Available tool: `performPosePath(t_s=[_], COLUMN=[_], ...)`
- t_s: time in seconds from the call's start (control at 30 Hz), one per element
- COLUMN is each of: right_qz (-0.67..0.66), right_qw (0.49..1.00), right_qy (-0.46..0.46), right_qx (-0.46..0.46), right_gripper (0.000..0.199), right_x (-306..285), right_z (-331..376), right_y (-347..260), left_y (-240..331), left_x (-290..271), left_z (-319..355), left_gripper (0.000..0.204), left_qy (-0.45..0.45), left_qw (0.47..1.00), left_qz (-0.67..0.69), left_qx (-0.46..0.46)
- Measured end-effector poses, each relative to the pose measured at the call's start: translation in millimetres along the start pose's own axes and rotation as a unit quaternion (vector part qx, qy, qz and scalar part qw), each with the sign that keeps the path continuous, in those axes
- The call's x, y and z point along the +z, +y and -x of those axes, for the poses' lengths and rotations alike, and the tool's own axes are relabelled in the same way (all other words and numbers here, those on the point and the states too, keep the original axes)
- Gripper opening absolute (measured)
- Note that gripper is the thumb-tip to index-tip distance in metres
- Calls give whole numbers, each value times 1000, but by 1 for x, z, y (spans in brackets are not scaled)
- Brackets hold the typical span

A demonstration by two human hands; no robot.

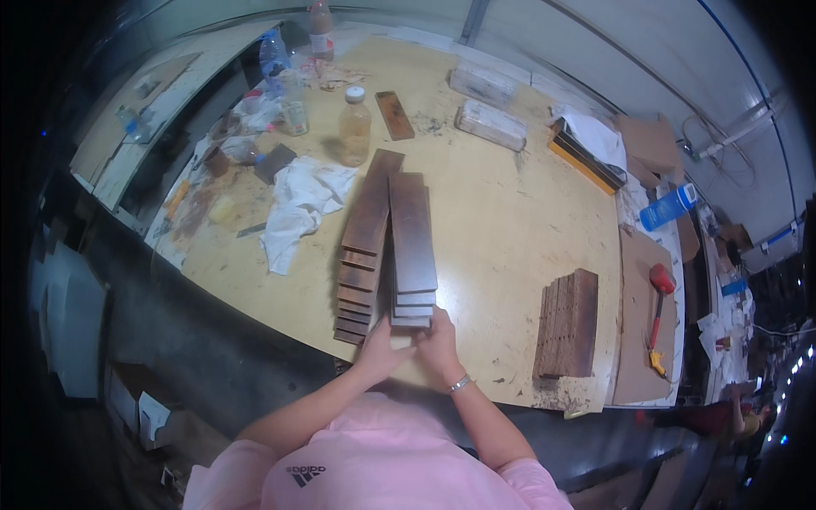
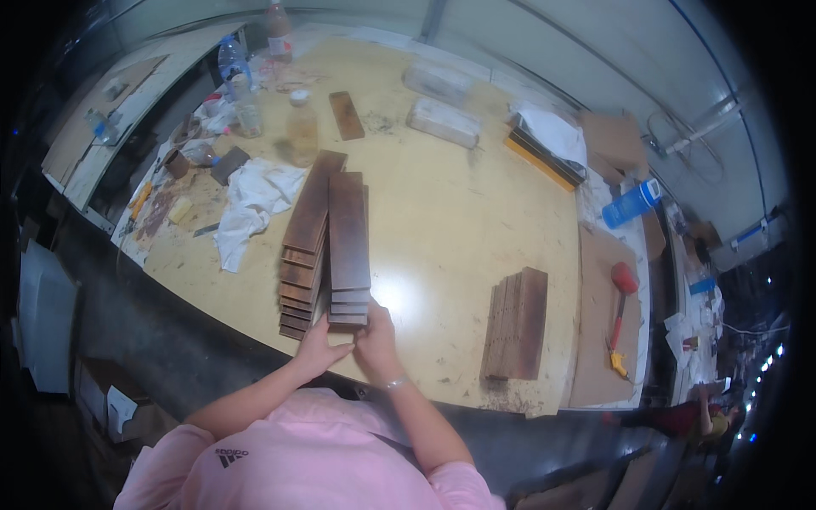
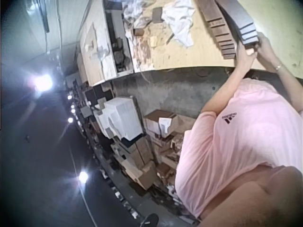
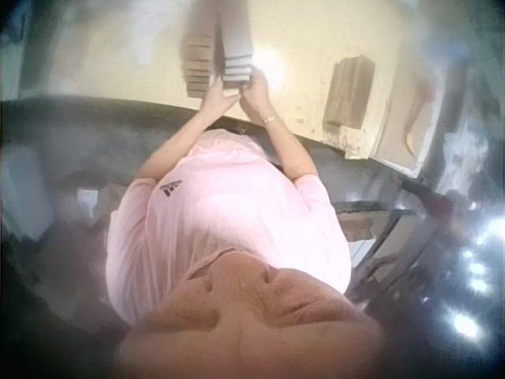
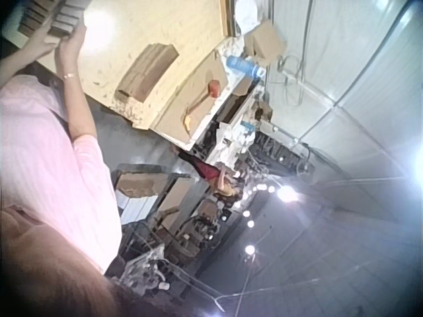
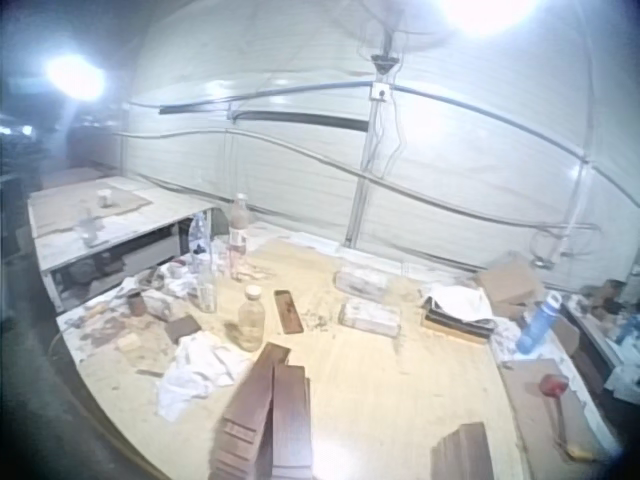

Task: The person picks up several wooden panels from a floor pallet, carries them to a workbench, and stacks them into organized piles by hand, carefully aligning the edges.

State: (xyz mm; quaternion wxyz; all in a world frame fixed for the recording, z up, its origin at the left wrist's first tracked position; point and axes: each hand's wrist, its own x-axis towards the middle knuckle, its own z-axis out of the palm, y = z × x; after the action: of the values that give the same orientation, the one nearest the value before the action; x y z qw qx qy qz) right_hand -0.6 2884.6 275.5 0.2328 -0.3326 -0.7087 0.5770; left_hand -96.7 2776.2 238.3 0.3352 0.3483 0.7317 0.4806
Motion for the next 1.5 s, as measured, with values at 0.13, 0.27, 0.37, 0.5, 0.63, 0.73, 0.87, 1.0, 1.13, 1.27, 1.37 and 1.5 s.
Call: performPosePath(t_s=[0.13,0.27,0.37,0.5,0.63,0.73,0.87,1.0,1.13,1.27,1.37,1.5], right_qz=[103,148,170,116,51,86,96,87,108,81,25,43], right_qw=[993,983,974,992,996,991,990,989,987,991,993,994], right_qy=[42,91,125,55,49,50,63,76,87,93,101,90], right_qx=[-43,-59,-79,-11,-61,-87,-88,-91,-80,-61,-63,-43], right_gripper=[58,31,32,58,66,67,65,62,59,56,56,54], right_x=[3,8,15,12,-7,-10,-8,-7,-4,-3,-1,-1], right_z=[13,31,33,28,35,34,27,26,22,23,24,24], right_y=[44,66,60,51,42,25,25,24,23,25,24,27], left_y=[12,12,-4,1,1,8,27,20,17,13,7,27], left_x=[-3,-3,-7,-19,-33,-36,-34,-27,-25,-19,-16,-20], left_z=[6,15,7,2,8,4,-3,-6,-9,-11,-9,-2], left_gripper=[66,57,52,61,73,67,54,48,47,51,50,48], left_qy=[-46,-56,-70,-59,-5,-8,-4,33,52,72,79,52], left_qw=[998,998,997,998,997,995,998,996,991,995,995,990], left_qz=[34,21,-10,-34,-39,-29,-20,-33,-69,30,32,-98], left_qx=[10,23,40,12,62,98,64,74,100,54,58,90])
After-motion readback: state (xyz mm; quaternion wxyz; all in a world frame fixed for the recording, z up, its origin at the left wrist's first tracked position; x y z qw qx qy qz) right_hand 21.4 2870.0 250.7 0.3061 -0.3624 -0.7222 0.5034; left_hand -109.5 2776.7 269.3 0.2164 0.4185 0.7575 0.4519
